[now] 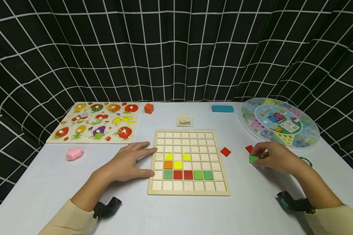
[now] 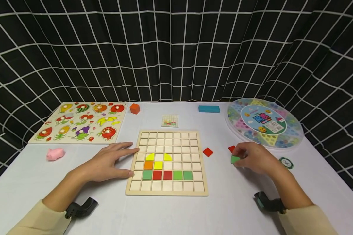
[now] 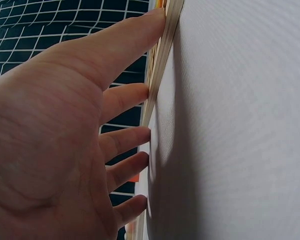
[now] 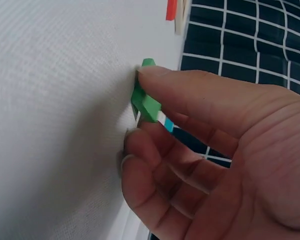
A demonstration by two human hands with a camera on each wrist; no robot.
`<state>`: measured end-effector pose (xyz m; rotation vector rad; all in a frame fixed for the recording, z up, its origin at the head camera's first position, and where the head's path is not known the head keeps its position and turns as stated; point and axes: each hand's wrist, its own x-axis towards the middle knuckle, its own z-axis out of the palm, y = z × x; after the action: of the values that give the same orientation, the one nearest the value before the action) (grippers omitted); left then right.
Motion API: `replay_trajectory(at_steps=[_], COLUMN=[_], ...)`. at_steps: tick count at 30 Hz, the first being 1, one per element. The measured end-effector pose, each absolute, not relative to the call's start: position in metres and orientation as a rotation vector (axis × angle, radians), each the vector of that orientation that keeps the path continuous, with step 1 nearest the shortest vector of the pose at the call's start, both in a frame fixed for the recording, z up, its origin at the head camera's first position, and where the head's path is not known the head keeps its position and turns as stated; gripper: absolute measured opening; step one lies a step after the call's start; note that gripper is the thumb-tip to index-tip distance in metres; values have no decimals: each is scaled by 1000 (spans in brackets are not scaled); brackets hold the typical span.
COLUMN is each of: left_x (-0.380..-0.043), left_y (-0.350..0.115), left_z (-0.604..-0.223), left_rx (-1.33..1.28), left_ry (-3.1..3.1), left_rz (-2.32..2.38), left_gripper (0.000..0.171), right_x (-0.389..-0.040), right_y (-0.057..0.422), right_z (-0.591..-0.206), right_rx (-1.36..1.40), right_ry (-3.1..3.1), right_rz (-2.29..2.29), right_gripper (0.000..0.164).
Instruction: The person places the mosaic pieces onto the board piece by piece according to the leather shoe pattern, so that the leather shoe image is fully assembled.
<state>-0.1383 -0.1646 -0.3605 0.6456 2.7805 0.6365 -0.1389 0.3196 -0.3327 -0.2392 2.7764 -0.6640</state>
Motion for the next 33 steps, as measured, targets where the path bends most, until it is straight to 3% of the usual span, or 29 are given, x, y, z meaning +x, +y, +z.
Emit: replay_trajectory(at_steps=[7, 12, 24, 33], left_x=[-138, -139, -138, -139], left_y=[-166, -165, -165, -165], left_z=[-359, -360, -363, -363], left_rx=[653, 658, 653, 645], left_ry=[2787, 2786, 2784, 2782], left_rz=[631, 632, 641, 641], left_gripper=[80, 79, 80, 79], right_x=[-141, -141, -151, -158], right_y=[314, 300, 227, 175], right_z=[-333, -328, -322, -326], right_rx=[-294, -288, -505, -660], right_ry=[2730, 2630, 2415, 2425], right_rz=[-834, -1049, -1240, -1116], right_gripper=[20, 24, 18, 11])
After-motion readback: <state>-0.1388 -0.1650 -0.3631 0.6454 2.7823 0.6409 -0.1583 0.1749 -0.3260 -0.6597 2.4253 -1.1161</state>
